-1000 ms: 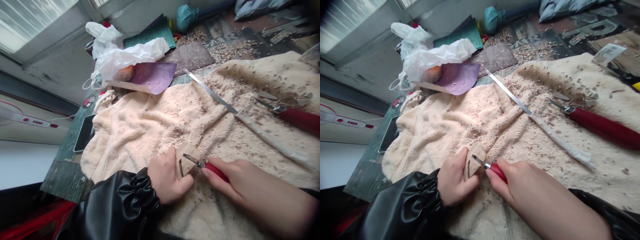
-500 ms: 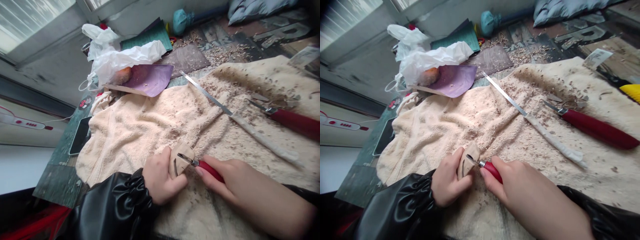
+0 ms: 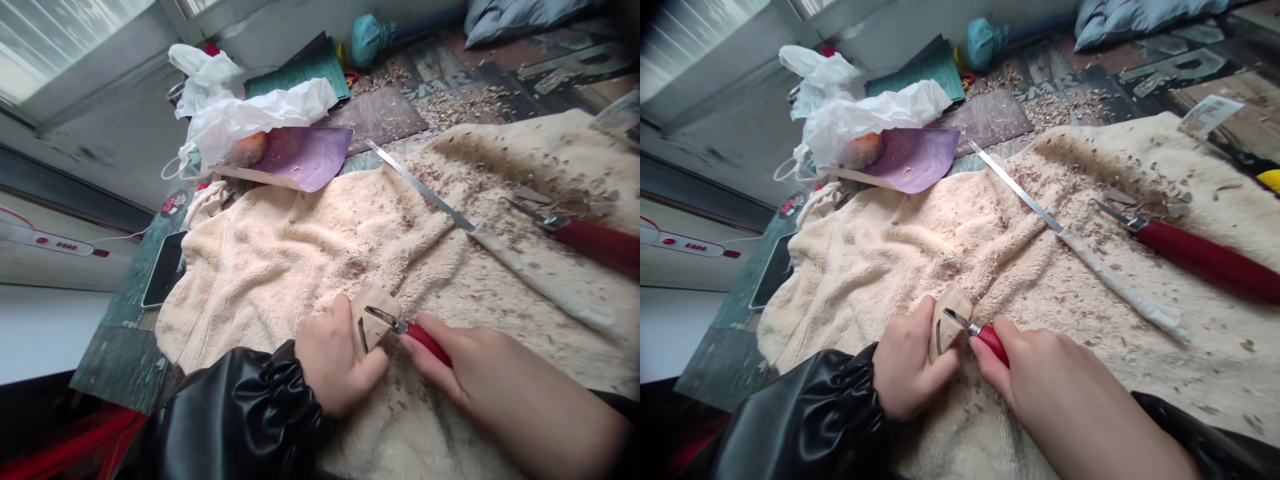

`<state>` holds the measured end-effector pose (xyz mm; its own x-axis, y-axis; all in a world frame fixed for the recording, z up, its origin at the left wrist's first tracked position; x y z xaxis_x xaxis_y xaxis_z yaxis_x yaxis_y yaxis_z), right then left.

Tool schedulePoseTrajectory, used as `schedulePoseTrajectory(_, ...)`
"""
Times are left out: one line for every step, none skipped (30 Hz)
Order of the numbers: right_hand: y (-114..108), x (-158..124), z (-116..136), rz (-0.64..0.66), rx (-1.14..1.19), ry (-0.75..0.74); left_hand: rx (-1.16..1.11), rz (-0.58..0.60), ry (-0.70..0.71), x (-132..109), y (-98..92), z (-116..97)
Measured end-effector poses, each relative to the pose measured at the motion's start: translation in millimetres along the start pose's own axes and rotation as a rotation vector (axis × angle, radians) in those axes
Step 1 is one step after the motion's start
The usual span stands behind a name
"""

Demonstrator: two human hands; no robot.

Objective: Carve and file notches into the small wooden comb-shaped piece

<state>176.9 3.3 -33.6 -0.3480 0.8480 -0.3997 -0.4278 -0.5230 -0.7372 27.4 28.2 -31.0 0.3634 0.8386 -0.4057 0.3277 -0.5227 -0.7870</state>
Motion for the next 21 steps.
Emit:
schedulePoseTrajectory(1.9, 0.1, -1.0, -0.005, -0.020, 0.023, 0.005, -0.002, -0.008, 0.1, -0.2, 0.3)
schedulePoseTrajectory(3.3, 0.6, -2.1, -0.005, -0.038, 0.043, 0.006, -0.002, -0.016, 0.2, -0.6, 0.8)
schedulePoseTrajectory(3.8, 1.3, -2.9, -0.001, -0.052, 0.055, 0.003, 0.000, -0.023, 0.2, -1.5, 1.4)
schedulePoseTrajectory(3.3, 2.2, -3.4, 0.007, -0.056, 0.056, -0.003, 0.005, -0.027, 0.1, -2.6, 2.1)
schedulePoseTrajectory(1.9, 3.2, -3.3, 0.020, -0.050, 0.046, -0.015, 0.016, -0.027, 0.0, -3.7, 2.7)
schedulePoseTrajectory(-0.1, 4.1, -2.9, 0.040, -0.031, 0.028, -0.029, 0.032, -0.022, -0.2, -5.0, 3.4)
schedulePoseTrajectory(-2.7, 4.6, -2.2, 0.063, -0.003, 0.003, -0.045, 0.049, -0.014, -0.4, -6.3, 4.0)
schedulePoseTrajectory(-5.2, 4.6, -1.4, 0.092, 0.032, -0.030, -0.065, 0.066, -0.005, -0.5, -7.7, 4.5)
schedulePoseTrajectory(-7.5, 4.0, -0.7, 0.120, 0.066, -0.065, -0.085, 0.079, 0.004, -0.7, -9.1, 5.1)
schedulePoseTrajectory(-9.5, 2.8, -0.5, 0.143, 0.092, -0.095, -0.105, 0.085, 0.011, -0.7, -10.5, 5.7)
schedulePoseTrajectory(-11.3, 1.2, -1.1, 0.150, 0.106, -0.116, -0.125, 0.087, 0.013, -0.6, -11.8, 6.3)
schedulePoseTrajectory(-12.9, -0.5, -2.2, 0.137, 0.108, -0.132, -0.144, 0.085, 0.012, -0.5, -13.0, 7.0)
schedulePoseTrajectory(-14.3, -2.1, -3.6, 0.111, 0.101, -0.147, -0.162, 0.080, 0.009, -0.2, -13.9, 7.7)
schedulePoseTrajectory(-15.7, -3.4, -5.0, 0.076, 0.087, -0.159, -0.181, 0.077, 0.008, 0.1, -14.4, 8.1)
schedulePoseTrajectory(-16.8, -4.4, -5.9, 0.043, 0.071, -0.175, -0.198, 0.071, 0.010, 0.4, -14.7, 8.4)
schedulePoseTrajectory(-17.8, -5.0, -6.3, 0.017, 0.052, -0.193, -0.213, 0.064, 0.013, 0.7, -15.0, 8.6)
schedulePoseTrajectory(-18.8, -5.1, -6.1, -0.002, 0.030, -0.210, -0.227, 0.056, 0.017, 1.0, -15.2, 8.7)
schedulePoseTrajectory(-19.9, -4.9, -5.5, -0.016, 0.005, -0.219, -0.240, 0.047, 0.018, 1.2, -15.4, 8.9)
schedulePoseTrajectory(-21.2, -4.6, -4.6, -0.031, -0.024, -0.223, -0.252, 0.038, 0.017, 1.5, -15.7, 9.1)
schedulePoseTrajectory(-22.7, -4.2, -3.5, -0.052, -0.056, -0.224, -0.263, 0.028, 0.011, 1.7, -16.0, 9.3)
schedulePoseTrajectory(-24.3, -3.9, -2.2, -0.077, -0.088, -0.222, -0.275, 0.023, 0.005, 1.9, -16.3, 9.4)
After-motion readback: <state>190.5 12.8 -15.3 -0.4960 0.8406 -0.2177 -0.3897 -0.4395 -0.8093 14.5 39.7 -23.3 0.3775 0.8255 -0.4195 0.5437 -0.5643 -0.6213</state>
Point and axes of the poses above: each hand's wrist, its own x-axis towards the middle knuckle, its own y-axis out of the palm, z = x × y, the point moved 4 cm from there along x, towards the middle knuckle, and after that the axes turned 12 degrees about z, right-handed, at the moved point
